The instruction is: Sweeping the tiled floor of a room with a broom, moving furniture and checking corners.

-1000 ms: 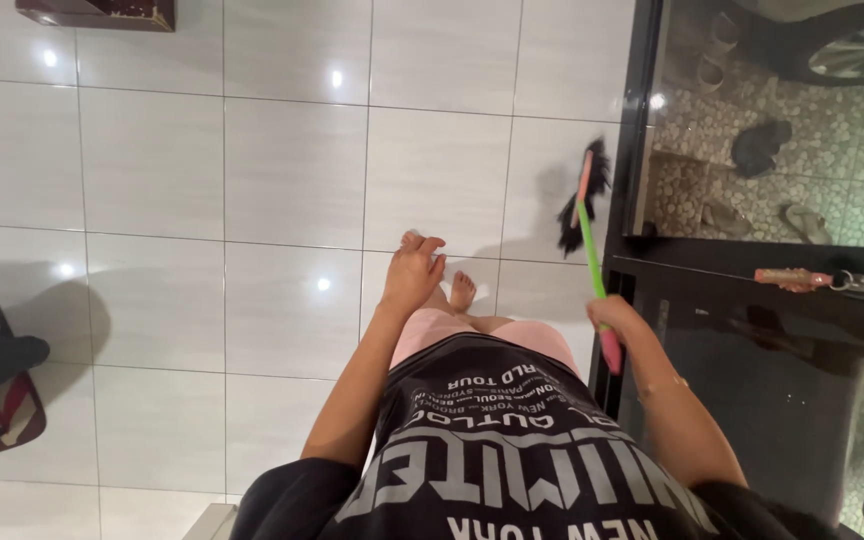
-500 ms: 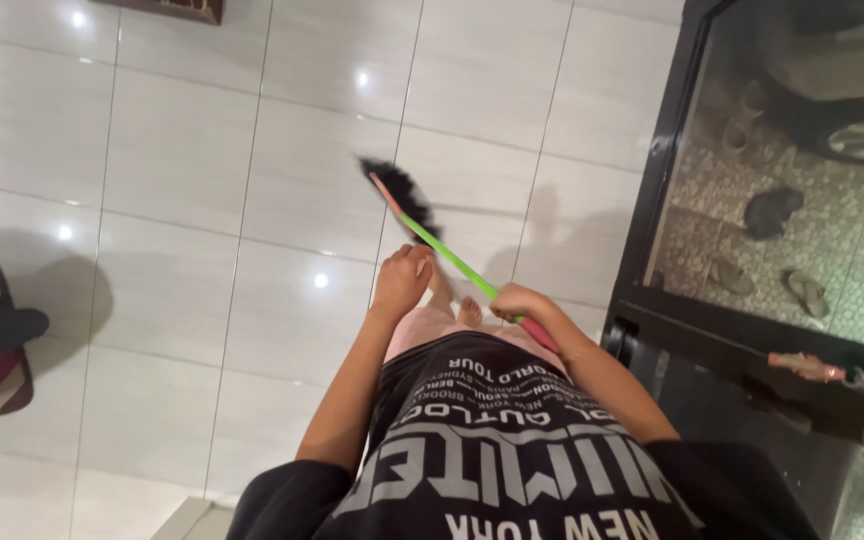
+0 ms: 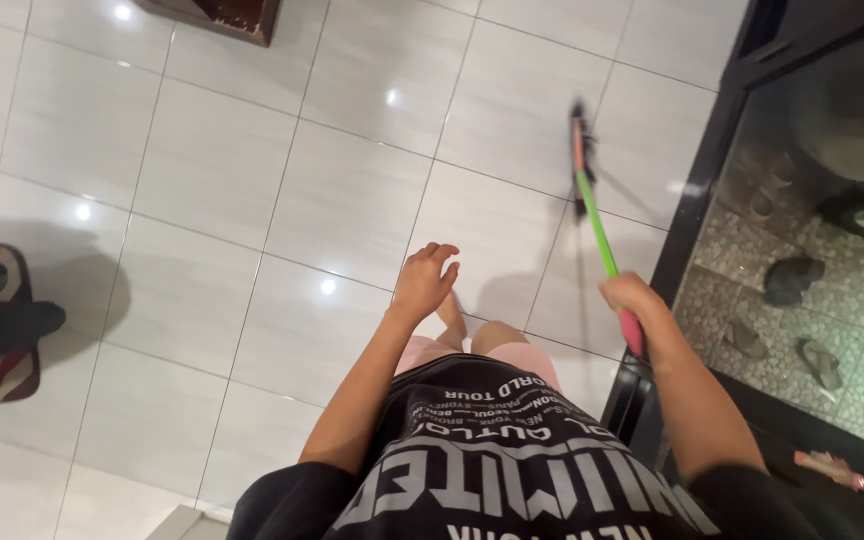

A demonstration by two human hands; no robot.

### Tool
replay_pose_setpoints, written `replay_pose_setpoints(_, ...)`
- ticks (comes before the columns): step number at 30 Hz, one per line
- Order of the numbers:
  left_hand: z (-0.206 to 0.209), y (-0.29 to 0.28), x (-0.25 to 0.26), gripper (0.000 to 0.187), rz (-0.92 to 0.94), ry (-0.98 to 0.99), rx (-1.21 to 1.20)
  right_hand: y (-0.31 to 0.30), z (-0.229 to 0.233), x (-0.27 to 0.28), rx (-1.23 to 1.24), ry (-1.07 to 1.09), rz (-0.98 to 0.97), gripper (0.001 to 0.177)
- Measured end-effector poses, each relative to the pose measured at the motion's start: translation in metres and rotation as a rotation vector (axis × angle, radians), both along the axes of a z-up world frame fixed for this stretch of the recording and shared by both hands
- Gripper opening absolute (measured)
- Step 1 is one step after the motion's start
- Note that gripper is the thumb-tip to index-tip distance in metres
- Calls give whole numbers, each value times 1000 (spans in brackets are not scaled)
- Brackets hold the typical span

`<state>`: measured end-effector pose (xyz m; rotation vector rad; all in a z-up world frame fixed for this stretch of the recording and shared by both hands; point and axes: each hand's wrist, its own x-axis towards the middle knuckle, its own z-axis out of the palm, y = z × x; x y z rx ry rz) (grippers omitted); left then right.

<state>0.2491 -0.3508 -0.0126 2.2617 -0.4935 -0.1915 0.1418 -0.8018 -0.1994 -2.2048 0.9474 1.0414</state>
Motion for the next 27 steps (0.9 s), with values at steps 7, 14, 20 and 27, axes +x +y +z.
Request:
replay_pose_setpoints(7, -11, 12, -7, 21, 66, 97, 67, 124, -138, 60, 180, 43, 4, 16)
replay_pose_setpoints(14, -11, -13, 25, 20, 48, 49, 20, 198, -17, 83, 210, 56, 515, 24)
replay_pose_setpoints(20, -1, -63, 90, 20, 110, 54, -86, 71, 41, 101, 561, 36, 15, 27)
replay_pose_setpoints(27, 11, -128, 150, 20, 190, 79, -97, -157, 181, 103, 706, -7, -586, 41)
